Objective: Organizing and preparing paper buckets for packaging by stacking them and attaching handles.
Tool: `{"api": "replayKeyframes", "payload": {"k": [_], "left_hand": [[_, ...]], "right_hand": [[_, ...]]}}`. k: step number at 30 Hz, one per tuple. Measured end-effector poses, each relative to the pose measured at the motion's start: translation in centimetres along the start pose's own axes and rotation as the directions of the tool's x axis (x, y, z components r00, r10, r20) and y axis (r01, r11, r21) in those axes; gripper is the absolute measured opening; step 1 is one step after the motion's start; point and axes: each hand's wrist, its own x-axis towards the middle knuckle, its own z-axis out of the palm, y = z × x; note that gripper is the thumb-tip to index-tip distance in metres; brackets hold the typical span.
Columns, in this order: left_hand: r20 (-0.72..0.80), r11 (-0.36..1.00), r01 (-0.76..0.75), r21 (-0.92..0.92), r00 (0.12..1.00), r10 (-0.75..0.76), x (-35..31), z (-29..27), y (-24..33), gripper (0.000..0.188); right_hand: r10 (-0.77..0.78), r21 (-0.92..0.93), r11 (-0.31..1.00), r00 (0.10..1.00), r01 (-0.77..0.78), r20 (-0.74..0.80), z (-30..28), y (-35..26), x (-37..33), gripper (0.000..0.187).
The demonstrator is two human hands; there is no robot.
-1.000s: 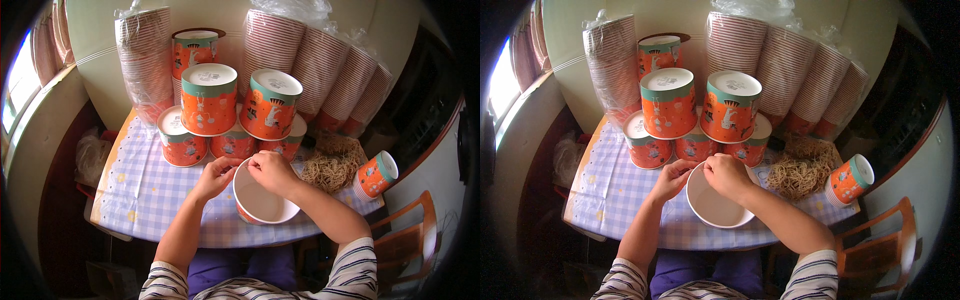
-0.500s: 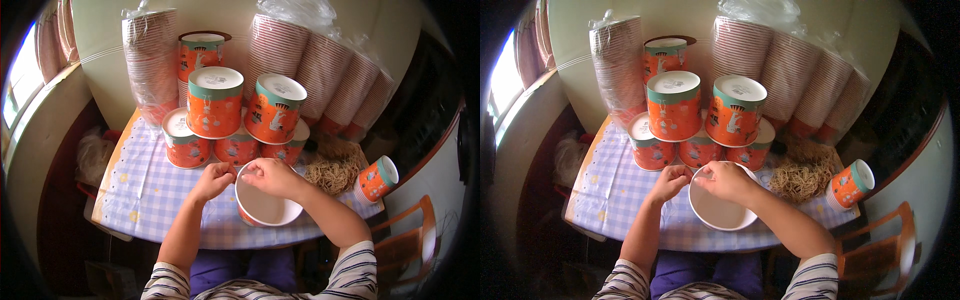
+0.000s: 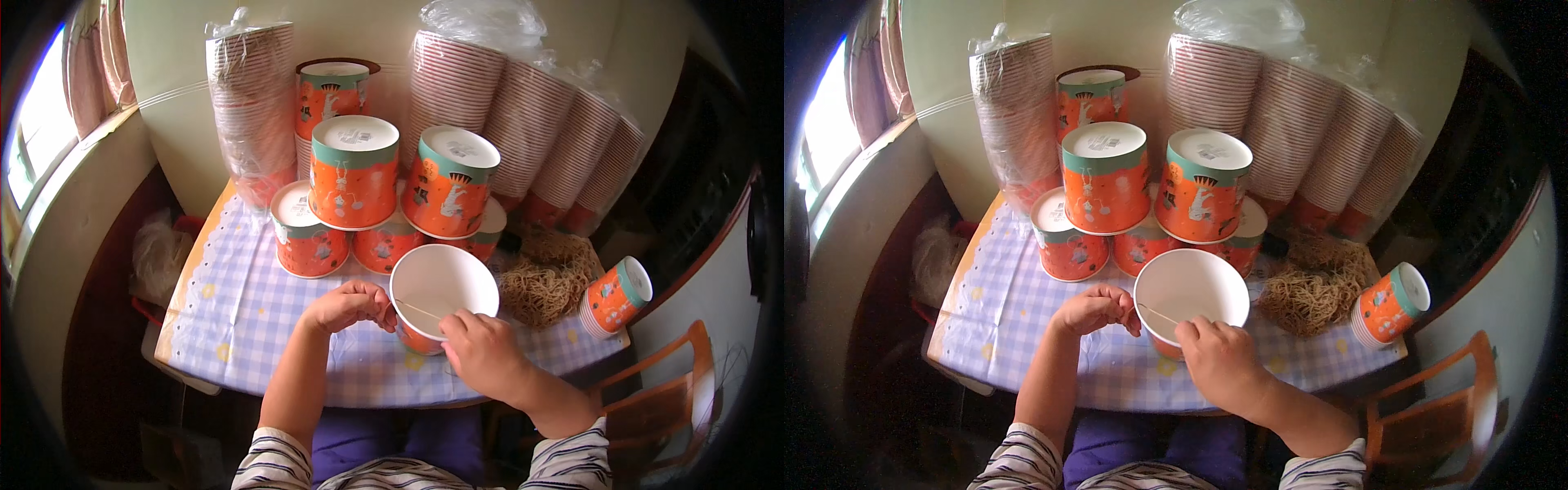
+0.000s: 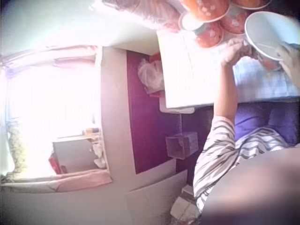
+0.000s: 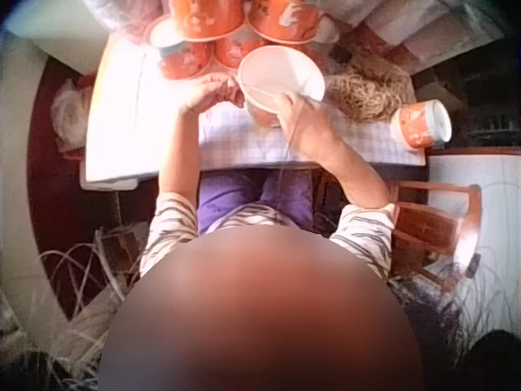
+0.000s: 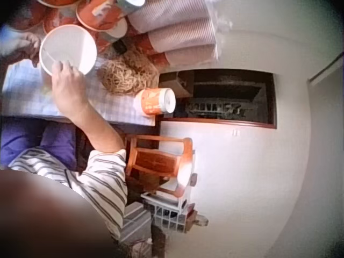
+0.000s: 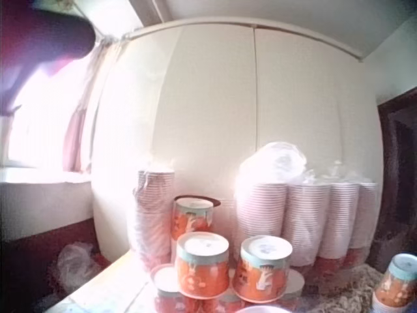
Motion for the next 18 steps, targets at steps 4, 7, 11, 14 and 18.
{"api": "replayKeyframes", "payload": {"k": [4, 7, 11, 14, 18], "left_hand": [[-0.007, 1.0, -0.005, 0.01, 1.0, 0.005, -0.1, 0.3, -0.3, 0.012], [-0.06, 0.991, -0.067, -0.115, 0.996, 0.06, -0.9, 1.3, -1.3, 0.013], [-0.05, 0.995, -0.07, -0.072, 0.997, 0.067, -1.7, 2.5, -3.0, 0.012], [-0.06, 0.985, -0.145, -0.089, 0.988, 0.14, -2.6, 2.9, -4.2, 0.015], [-0.086, 0.966, -0.204, -0.162, 0.978, 0.192, -2.7, 3.8, -4.9, 0.014]], "right_hand": [[0.056, 0.042, 0.998, 0.978, -0.048, -0.201, 1.8, 0.6, -0.7, 0.025], [0.089, 0.118, 0.992, 0.907, -0.044, -0.412, 4.4, -0.2, -1.6, 0.024], [0.097, 0.256, 0.964, 0.8, 0.072, -0.591, 8.0, -2.1, -2.7, 0.03], [0.11, 0.452, 0.871, 0.819, 0.194, -0.563, 10.4, -3.5, -2.7, 0.031], [0.253, 0.701, 0.697, 0.862, 0.153, -0.439, 13.4, -4.0, -1.7, 0.017]]}}
